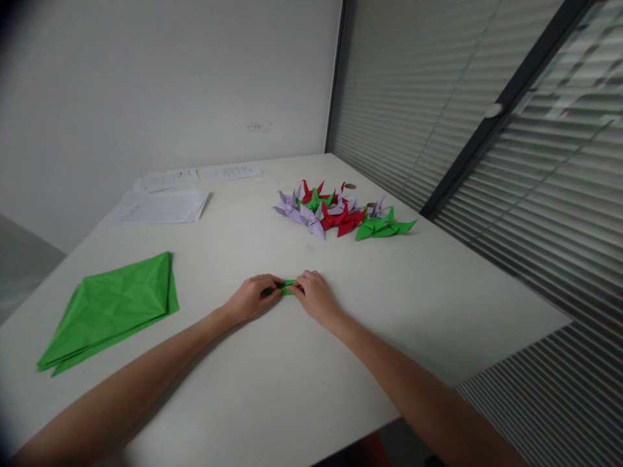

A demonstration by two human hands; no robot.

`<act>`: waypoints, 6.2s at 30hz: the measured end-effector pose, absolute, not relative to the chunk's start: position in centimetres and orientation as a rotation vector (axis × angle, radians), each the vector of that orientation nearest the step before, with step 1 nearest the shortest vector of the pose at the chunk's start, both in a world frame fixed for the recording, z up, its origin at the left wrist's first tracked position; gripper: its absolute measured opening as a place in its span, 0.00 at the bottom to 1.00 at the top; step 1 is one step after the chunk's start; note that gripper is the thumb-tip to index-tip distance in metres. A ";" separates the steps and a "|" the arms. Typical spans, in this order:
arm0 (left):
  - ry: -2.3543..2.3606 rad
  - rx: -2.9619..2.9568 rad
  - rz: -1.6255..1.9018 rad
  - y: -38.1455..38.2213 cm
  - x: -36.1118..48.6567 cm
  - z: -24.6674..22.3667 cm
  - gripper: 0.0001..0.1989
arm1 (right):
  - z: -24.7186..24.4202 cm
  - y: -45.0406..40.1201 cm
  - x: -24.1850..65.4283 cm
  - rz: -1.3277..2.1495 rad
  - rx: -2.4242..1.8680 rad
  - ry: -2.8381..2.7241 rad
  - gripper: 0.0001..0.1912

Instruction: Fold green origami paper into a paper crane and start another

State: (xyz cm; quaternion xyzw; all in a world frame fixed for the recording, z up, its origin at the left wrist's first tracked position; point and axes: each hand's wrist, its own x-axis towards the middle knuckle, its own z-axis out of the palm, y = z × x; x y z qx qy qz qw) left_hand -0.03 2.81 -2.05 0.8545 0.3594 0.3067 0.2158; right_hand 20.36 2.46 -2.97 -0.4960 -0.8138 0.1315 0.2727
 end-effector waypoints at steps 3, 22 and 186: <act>0.986 2.341 0.903 3.0 0.0 -2.2 0.08 | -3.1 2.5 20.4 0.363 -1.337 -2.173 0.14; 0.942 2.596 0.769 2.6 -0.2 -1.5 0.05 | -2.6 2.7 21.3 0.629 -1.175 -2.182 0.04; 1.241 2.909 0.344 -2.4 2.8 -0.5 0.16 | -2.1 1.5 20.7 -0.064 -1.619 -2.145 0.20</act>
